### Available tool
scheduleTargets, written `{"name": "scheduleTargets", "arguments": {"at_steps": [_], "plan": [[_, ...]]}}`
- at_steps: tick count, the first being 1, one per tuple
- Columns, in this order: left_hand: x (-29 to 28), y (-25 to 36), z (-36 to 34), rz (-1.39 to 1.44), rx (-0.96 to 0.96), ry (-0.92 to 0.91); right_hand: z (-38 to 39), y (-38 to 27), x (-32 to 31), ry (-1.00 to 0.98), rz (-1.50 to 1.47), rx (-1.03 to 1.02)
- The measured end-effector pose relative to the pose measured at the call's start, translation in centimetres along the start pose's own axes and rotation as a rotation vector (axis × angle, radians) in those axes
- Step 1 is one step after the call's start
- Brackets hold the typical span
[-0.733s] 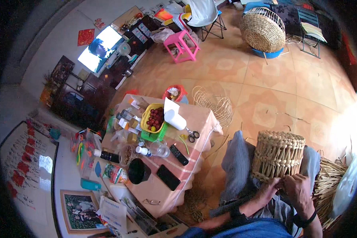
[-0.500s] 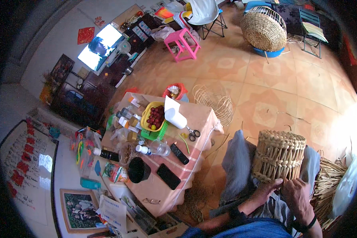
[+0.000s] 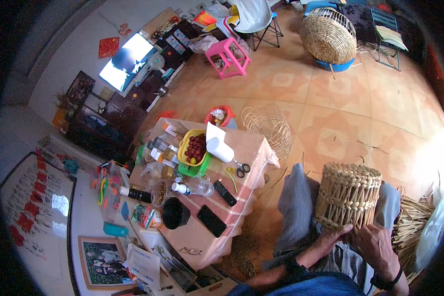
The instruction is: Weaving a small basket using straw or wicker materials.
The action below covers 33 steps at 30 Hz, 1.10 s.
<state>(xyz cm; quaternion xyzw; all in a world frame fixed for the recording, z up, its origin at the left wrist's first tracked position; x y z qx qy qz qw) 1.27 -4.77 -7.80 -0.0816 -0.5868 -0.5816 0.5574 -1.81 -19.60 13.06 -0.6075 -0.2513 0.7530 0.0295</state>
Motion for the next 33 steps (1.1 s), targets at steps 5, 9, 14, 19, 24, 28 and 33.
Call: {"name": "scheduleTargets", "arguments": {"at_steps": [5,9,14,19,24,28,33], "plan": [[-1.3,0.5,-0.4,0.034,-0.112,-0.038,-0.5,0.4,0.9,-0.004,-0.563,0.147],[2.7,4.0,1.6,0.089,-0.043,0.091,1.3,-0.1,-0.3,-0.284,-0.313,0.231],[1.6,3.6,1.5,0.048,-0.117,0.087,3.0,-1.2,-1.5,0.011,-0.04,-0.105],[1.9,4.1,1.6,-0.006,-0.082,0.075,5.5,-1.1,-3.0,-0.13,-0.026,0.028],[2.4,4.5,1.9,-0.018,-0.063,0.121,8.5,0.7,-7.0,0.147,-0.052,0.446],[1.7,3.5,1.3,-0.043,-0.044,0.107,10.5,8.1,-1.4,0.206,-0.258,0.548],[1.6,3.6,1.6,-0.038,-0.025,0.133,9.8,16.3,8.6,0.139,-0.326,0.534]]}}
Point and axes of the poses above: each hand's wrist, its own z-axis away from the middle knuckle, its own x-axis out of the palm, y = z × x, the point moved 4 cm from there along -z, towards the middle knuckle, and after that the axes turned 11 degrees about -y, right-handed, at the moved point
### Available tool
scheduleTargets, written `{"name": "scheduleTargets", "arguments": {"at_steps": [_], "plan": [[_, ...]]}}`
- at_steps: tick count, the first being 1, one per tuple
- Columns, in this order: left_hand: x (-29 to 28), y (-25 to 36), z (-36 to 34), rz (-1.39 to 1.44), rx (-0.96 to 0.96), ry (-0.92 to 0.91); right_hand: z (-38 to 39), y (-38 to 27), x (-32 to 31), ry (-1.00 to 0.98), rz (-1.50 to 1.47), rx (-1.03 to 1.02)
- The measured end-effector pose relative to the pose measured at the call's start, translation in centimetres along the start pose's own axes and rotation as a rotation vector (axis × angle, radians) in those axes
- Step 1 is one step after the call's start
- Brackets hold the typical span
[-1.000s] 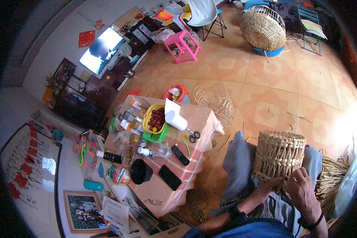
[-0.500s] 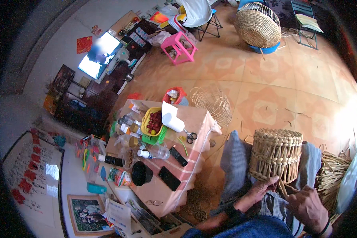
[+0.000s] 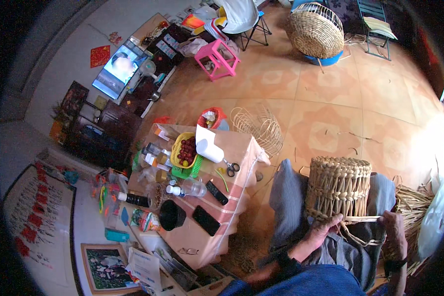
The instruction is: Weaving a small basket using straw or wicker materials.
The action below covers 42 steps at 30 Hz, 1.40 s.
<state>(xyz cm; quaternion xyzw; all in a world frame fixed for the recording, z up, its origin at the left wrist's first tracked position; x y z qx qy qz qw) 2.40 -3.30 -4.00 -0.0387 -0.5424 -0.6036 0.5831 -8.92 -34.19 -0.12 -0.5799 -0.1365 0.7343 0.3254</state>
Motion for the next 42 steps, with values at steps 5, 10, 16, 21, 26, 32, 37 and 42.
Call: {"name": "scheduleTargets", "arguments": {"at_steps": [5,10,16,21,26,32,37,42], "plan": [[-0.8,-0.3,0.2,0.046,-0.001,-0.108,0.1,-0.2,-0.5,0.007,-0.207,0.045],[-2.1,-2.9,-0.3,-0.029,-0.019,-0.001,3.2,-8.7,-4.4,0.303,0.102,-0.071],[2.2,2.0,1.5,0.238,0.058,0.035,3.0,-19.2,-0.7,0.055,-0.118,-0.293],[2.2,2.1,1.6,0.195,-0.043,-0.03,2.1,-19.2,1.6,-0.23,-0.377,-0.197],[2.3,1.7,1.6,0.117,-0.102,-0.137,1.3,-19.9,2.6,-0.376,-0.735,-0.139],[-0.6,0.2,0.3,0.107,0.038,-0.091,1.1,-18.5,0.3,-0.086,-0.368,-0.222],[0.0,0.9,0.5,-0.04,0.081,-0.134,1.9,-17.9,0.0,-0.333,-0.555,-0.146],[2.4,2.0,1.7,0.251,-0.106,-0.479,1.2,-18.9,4.8,-0.792,-1.537,0.084]]}}
Point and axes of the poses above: each hand's wrist, its own z-axis away from the middle knuckle, its own x-axis out of the palm, y = z × x, the point moved 4 cm from there along -z, towards the middle knuckle, and after that the axes turned 11 degrees about -y, right-handed, at the moved point
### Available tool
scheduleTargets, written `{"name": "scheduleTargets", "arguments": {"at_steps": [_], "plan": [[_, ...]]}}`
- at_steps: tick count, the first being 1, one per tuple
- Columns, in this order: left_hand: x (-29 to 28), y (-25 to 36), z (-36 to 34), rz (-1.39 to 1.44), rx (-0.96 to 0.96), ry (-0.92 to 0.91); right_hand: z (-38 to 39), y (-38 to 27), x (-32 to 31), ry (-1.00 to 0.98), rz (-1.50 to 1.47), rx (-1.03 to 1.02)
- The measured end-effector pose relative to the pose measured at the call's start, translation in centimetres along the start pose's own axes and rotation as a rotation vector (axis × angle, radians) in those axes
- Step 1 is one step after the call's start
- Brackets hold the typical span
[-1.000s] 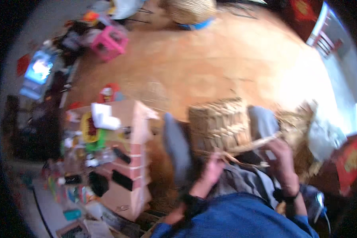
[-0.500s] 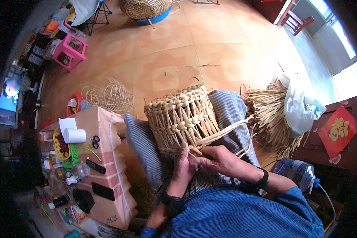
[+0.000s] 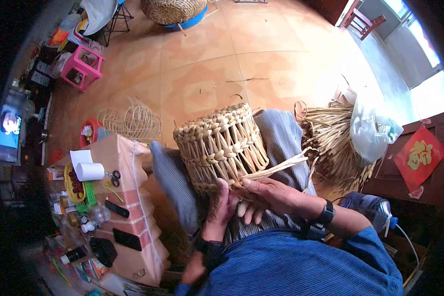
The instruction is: Weaving a small basket using straw or wicker materials.
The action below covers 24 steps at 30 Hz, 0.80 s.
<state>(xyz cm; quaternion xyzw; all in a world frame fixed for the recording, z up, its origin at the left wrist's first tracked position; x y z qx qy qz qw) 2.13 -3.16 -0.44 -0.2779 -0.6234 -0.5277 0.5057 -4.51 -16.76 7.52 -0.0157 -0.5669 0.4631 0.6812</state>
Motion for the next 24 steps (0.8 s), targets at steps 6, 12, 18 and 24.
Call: {"name": "scheduleTargets", "arguments": {"at_steps": [6,12,18,24], "plan": [[-2.4,-0.5,1.4,-0.176,-0.047,0.215,-2.3,2.8,-1.5,-0.2,-0.273,-0.043],[-3.4,-0.3,0.1,-0.406,0.125,0.374,0.0,-2.1,2.2,0.414,1.706,-0.525],[-2.6,-0.3,-0.8,-0.293,0.181,0.199,0.3,-7.6,0.5,0.354,1.864,-0.429],[-3.8,-0.7,0.2,-0.221,0.222,0.188,-0.1,-7.5,-1.0,0.312,1.8,-0.454]]}}
Point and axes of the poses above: each hand's wrist, its own z-axis away from the middle knuckle, its own x-axis out of the palm, y = z × x, the point moved 4 cm from there along -z, towards the middle knuckle, and after that the axes turned 11 degrees about -y, right-handed, at the moved point
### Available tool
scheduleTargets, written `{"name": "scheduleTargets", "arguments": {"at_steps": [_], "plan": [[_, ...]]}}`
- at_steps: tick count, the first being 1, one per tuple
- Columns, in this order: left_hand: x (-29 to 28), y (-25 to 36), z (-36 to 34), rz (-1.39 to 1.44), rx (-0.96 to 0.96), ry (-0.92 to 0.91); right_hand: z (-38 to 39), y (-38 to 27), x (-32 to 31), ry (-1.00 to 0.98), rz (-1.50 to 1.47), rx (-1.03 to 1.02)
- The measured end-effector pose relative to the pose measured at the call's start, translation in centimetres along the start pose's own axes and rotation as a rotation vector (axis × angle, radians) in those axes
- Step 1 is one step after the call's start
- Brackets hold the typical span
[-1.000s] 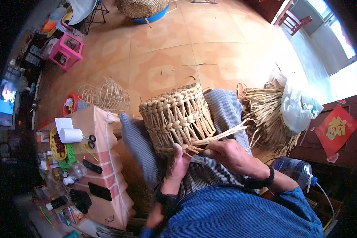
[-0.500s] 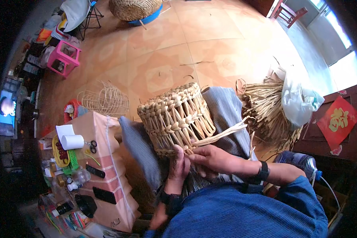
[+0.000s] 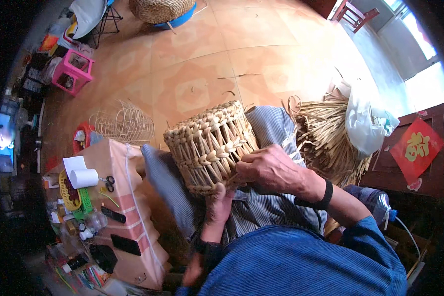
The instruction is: Weaving a small basket using straw or wicker materials.
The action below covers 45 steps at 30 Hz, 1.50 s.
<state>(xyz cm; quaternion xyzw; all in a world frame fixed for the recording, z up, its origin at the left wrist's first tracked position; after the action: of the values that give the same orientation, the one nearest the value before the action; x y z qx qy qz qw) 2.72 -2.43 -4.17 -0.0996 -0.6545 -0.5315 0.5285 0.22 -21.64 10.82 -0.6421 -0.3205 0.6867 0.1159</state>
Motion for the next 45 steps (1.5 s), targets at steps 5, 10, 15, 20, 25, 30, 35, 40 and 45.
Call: {"name": "scheduleTargets", "arguments": {"at_steps": [5,10,15,20,25,30,35,40,45], "plan": [[3.0,1.5,-0.4,-0.373,0.016,0.174,0.8,0.5,0.4,-0.02,-0.066,0.072],[1.0,-0.3,-0.5,-0.537,0.098,0.23,1.2,0.5,0.9,-0.025,-0.042,0.109],[-1.2,-1.3,0.5,-1.097,-0.157,0.209,2.2,0.7,2.8,0.003,0.06,0.118],[-0.4,-2.4,-0.1,-0.997,-0.004,0.303,2.0,-0.9,1.0,-0.055,0.081,0.16],[4.7,2.3,-0.9,-0.786,0.063,0.4,1.2,-1.1,2.4,0.133,-0.008,0.151],[2.0,-0.9,-1.4,-0.652,-0.125,0.312,1.0,0.0,3.5,0.157,0.074,0.136],[1.6,-2.2,-2.1,-0.381,0.089,0.266,0.3,-0.3,3.0,0.201,0.083,0.111],[0.5,-2.6,-1.1,-0.481,-0.135,-0.014,1.0,1.2,4.4,0.204,0.205,0.121],[-2.0,-3.7,-0.7,-0.545,0.04,-0.229,0.5,0.7,4.7,0.184,0.111,0.115]]}}
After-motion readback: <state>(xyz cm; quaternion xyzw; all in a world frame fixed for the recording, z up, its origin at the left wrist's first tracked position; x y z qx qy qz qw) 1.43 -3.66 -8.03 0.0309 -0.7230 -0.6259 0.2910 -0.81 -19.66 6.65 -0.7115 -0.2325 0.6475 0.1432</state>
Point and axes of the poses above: each hand's wrist, its own z-axis away from the middle knuckle, its own x-axis out of the palm, y = z × x, the point moved 4 cm from there along -z, towards the middle knuckle, and after that the axes turned 11 degrees about -y, right-handed, at the moved point
